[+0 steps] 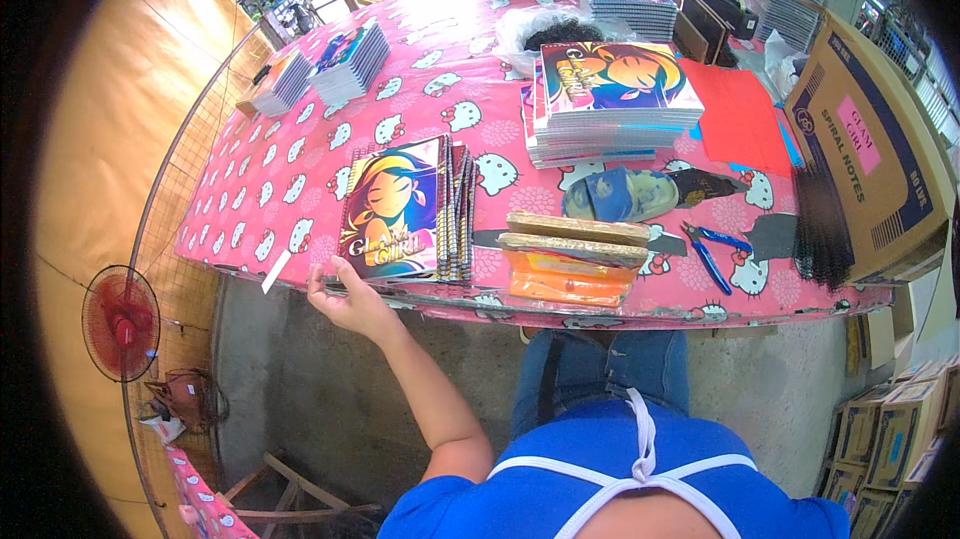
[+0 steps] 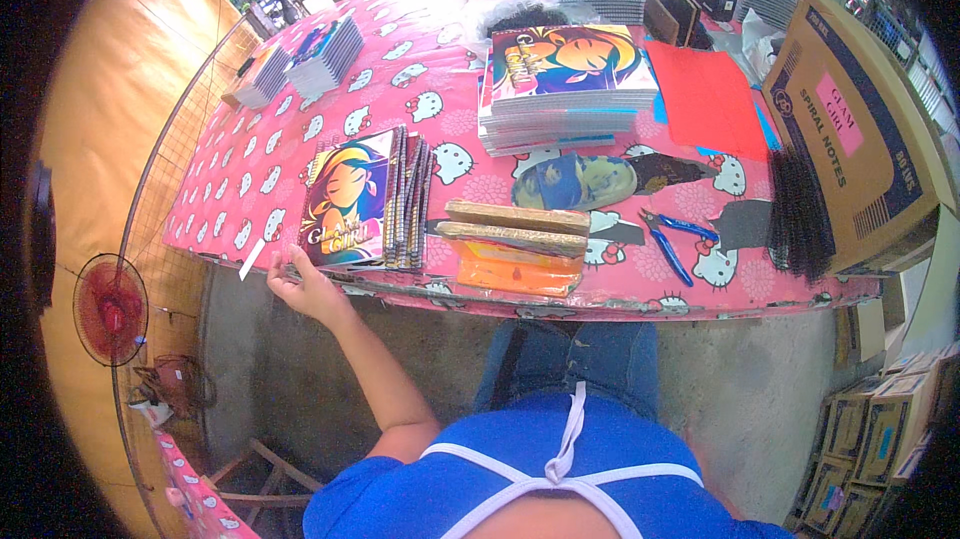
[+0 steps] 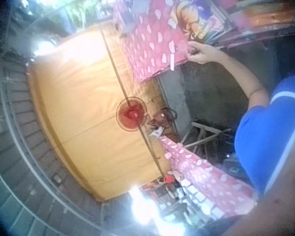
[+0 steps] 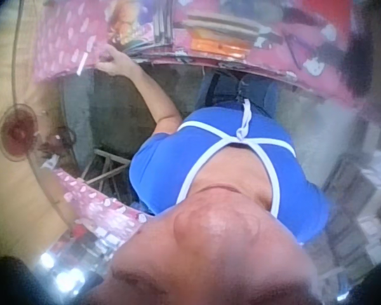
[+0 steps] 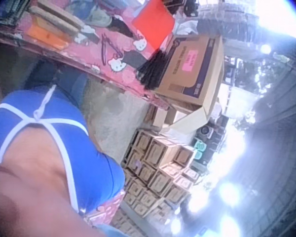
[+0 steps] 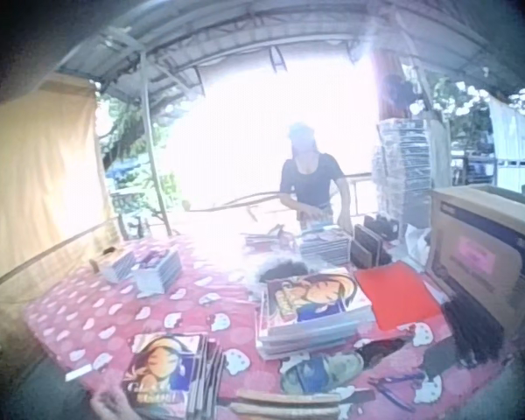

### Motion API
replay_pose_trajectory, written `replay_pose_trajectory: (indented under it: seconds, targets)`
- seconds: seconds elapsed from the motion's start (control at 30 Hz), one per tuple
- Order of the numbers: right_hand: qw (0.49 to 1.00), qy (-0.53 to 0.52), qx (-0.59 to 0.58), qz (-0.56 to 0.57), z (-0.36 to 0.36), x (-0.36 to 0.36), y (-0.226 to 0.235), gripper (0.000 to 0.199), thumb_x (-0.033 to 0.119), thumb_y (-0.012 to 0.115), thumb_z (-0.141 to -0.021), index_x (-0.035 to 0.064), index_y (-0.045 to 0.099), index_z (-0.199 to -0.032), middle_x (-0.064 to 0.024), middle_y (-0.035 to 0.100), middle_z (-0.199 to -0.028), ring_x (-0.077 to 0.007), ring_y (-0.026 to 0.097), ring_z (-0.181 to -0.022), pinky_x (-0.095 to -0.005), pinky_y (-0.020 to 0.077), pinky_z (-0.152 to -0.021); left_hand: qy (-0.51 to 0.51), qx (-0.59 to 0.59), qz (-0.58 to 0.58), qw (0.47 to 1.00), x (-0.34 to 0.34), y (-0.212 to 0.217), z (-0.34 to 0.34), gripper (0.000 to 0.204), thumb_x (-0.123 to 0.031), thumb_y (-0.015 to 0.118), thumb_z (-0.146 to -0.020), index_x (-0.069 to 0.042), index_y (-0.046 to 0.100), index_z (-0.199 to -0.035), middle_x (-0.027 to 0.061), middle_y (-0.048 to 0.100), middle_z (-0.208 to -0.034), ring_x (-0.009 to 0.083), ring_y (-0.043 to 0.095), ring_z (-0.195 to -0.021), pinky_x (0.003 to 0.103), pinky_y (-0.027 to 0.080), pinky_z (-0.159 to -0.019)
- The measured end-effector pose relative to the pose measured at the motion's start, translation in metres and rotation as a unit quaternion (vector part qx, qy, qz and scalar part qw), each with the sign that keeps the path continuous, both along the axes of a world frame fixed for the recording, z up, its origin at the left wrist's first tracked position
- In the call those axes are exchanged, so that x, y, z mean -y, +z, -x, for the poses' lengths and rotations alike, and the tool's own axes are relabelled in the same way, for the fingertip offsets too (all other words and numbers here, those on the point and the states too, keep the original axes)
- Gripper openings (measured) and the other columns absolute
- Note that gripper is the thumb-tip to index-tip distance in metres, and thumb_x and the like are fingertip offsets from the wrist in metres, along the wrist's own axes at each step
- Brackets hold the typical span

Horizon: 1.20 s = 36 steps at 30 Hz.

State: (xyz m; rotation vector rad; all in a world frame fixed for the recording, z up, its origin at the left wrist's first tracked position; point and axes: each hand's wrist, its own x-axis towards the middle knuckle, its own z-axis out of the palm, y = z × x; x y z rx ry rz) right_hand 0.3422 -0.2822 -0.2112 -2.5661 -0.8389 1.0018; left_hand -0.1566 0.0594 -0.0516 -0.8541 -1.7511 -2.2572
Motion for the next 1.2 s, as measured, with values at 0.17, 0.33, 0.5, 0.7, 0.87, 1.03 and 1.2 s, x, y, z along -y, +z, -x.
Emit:
replay_pose_trajectory:
  seconds: [0.17, 0.33, 0.5, 0.7, 0.87, 1.03, 1.2]
  targets:
    - [0.999, -0.001, 0.005, 0.048, -0.002, 0.007, -0.023, 0.050, 0.041, 0.056, -0.090, 0.0005, 0.056, -0.120, -0.0229, 0.051, -0.125, -0.0341, 0.048, -0.117, -0.0429, 0.0353, -0.099, -0.015, -0.053, 0.007, 0.998, 0.011, 0.023, -0.021, 0.030, -0.010, 0.064, -0.087, 0.003, 0.053, -0.111, 0.0131, 0.053, -0.114, 0.0216, 0.049, -0.109, 0.036, 0.038, -0.097]
    - [0.997, 0.029, 0.004, 0.076, 0.002, 0.002, -0.023, 0.053, 0.044, 0.056, -0.089, -0.0006, 0.057, -0.118, -0.0238, 0.057, -0.117, -0.0346, 0.053, -0.109, -0.0436, 0.0394, -0.095, -0.039, -0.045, 0.023, 0.998, 0.013, 0.025, -0.024, 0.031, -0.008, 0.064, -0.087, 0.003, 0.052, -0.113, 0.0123, 0.051, -0.116, 0.0213, 0.048, -0.111, 0.036, 0.036, -0.099]
    - [0.982, 0.146, 0.000, 0.120, 0.014, -0.027, 0.015, 0.056, 0.047, 0.056, -0.088, -0.0017, 0.058, -0.116, -0.0248, 0.062, -0.109, -0.0350, 0.059, -0.101, -0.0442, 0.0435, -0.090, -0.082, -0.021, -0.008, 0.996, 0.016, 0.023, -0.027, 0.029, -0.006, 0.062, -0.088, 0.003, 0.052, -0.113, 0.0118, 0.050, -0.117, 0.0211, 0.046, -0.113, 0.036, 0.035, -0.100]
    - [0.876, 0.368, -0.156, -0.270, 0.055, -0.224, 0.188, 0.026, 0.025, 0.064, -0.088, 0.0029, 0.064, -0.101, -0.0056, 0.063, -0.082, -0.0151, 0.058, -0.073, -0.0326, 0.0480, -0.067, -0.150, -0.127, 0.020, 0.980, 0.030, 0.036, -0.072, 0.026, -0.006, 0.064, -0.085, -0.001, 0.057, -0.109, 0.0124, 0.049, -0.125, 0.0232, 0.046, -0.116, 0.037, 0.033, -0.101]
    - [0.785, 0.238, 0.093, -0.564, 0.044, -0.418, 0.239, 0.041, 0.035, 0.065, -0.085, -0.0034, 0.065, -0.098, -0.0185, 0.066, -0.094, -0.0272, 0.064, -0.087, -0.0361, 0.0493, -0.076, -0.260, -0.277, 0.156, 0.912, 0.041, 0.051, -0.134, 0.027, -0.017, 0.066, -0.084, -0.010, 0.063, -0.110, 0.0123, 0.047, -0.133, 0.0265, 0.041, -0.126, 0.045, 0.024, -0.106]
    - [0.870, 0.225, 0.134, -0.419, 0.028, -0.504, 0.215, 0.072, 0.052, 0.077, -0.067, -0.0102, 0.058, -0.099, -0.0273, 0.064, -0.096, -0.0323, 0.064, -0.090, -0.0407, 0.0496, -0.077, -0.259, -0.346, 0.261, 0.863, 0.032, 0.032, -0.142, 0.041, -0.034, 0.059, -0.088, -0.012, 0.057, -0.123, 0.0150, 0.042, -0.138, 0.0316, 0.034, -0.131, 0.056, 0.012, -0.106]
    - [0.914, 0.227, 0.075, -0.328, 0.026, -0.508, 0.227, 0.069, 0.039, 0.082, -0.065, -0.0102, 0.055, -0.105, -0.0263, 0.062, -0.102, -0.0327, 0.065, -0.089, -0.0402, 0.0517, -0.074, -0.132, -0.309, 0.364, 0.869, 0.017, 0.017, -0.095, 0.043, -0.035, 0.056, -0.089, -0.011, 0.054, -0.125, 0.0164, 0.044, -0.137, 0.0307, 0.039, -0.128, 0.059, 0.017, -0.103]
